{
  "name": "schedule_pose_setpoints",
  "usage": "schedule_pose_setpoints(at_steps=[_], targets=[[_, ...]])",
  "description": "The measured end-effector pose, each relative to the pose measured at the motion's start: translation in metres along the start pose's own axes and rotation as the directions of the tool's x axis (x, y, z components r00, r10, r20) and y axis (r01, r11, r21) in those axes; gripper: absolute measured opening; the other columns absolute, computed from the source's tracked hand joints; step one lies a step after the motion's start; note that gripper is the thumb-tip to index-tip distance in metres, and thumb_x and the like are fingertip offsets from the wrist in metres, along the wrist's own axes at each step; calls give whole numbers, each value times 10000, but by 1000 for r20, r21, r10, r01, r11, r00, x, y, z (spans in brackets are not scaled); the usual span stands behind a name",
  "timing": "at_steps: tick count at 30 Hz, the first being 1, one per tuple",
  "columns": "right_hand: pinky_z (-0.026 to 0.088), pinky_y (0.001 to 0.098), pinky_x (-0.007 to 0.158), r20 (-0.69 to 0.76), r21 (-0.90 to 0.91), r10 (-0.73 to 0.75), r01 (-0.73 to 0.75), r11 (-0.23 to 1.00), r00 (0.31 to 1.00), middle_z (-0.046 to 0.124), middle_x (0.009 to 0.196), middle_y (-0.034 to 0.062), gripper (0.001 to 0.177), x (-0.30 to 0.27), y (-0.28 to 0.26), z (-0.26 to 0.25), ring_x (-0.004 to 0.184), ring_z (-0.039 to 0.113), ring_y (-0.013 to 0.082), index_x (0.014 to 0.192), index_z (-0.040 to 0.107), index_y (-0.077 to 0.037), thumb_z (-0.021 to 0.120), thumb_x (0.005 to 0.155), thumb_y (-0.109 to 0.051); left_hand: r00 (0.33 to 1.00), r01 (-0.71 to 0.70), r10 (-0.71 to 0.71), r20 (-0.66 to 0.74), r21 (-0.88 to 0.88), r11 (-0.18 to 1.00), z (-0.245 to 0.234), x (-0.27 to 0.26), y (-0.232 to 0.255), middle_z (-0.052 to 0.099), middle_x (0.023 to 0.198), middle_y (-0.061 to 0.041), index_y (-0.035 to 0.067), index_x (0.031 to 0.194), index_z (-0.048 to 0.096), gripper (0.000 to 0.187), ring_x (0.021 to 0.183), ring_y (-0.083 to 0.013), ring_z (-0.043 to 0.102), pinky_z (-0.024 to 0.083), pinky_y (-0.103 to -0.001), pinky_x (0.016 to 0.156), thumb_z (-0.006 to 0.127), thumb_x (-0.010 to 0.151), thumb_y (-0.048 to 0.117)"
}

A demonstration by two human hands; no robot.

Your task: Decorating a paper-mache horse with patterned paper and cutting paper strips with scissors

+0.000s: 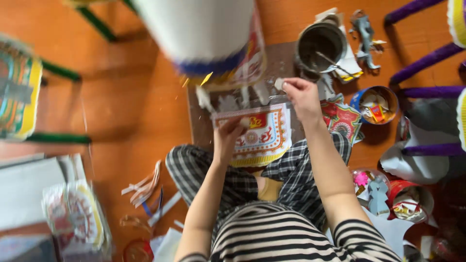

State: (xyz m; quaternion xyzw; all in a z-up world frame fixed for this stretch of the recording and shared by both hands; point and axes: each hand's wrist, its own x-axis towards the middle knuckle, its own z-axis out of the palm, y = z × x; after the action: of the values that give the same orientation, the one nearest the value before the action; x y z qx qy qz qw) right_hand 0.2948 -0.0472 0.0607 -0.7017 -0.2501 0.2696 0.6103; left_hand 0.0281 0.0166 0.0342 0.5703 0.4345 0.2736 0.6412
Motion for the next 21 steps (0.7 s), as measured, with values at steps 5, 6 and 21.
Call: schedule_pose_setpoints(at_steps=[5,6,21], targets=[[581,378,808,153,-125,-512,530,838,845,756,862,146,170,-71,-10,30,827,729,247,988,856,-56,750,967,75,999,-42,43,-6,-331,943,16,-6,29,788,1129,-326,-50,1348,757,360,1027,-334,788,679,-410,877,745,991,0],[575,347,815,173,-215,-662,683,698,730,733,892,111,152,-79,-11,36,838,683,228,1005,851,-55,745,986,52,999,-27,33,9,-388,921,18,-6,31,774,1148,-348,-75,1357,734,367,1041,-353,788,680,-407,886,733,995,-19],[498,358,935,403,-409,-861,903,136,312,614,1112,23,311,-104,-17,50,1062,590,210,1283,844,-165,735,1017,-46,1000,-11,19,10,-507,862,5,-35,52,754,1226,-349,-100,1346,730,350,1114,-382,759,649,-447,969,757,1020,22]])
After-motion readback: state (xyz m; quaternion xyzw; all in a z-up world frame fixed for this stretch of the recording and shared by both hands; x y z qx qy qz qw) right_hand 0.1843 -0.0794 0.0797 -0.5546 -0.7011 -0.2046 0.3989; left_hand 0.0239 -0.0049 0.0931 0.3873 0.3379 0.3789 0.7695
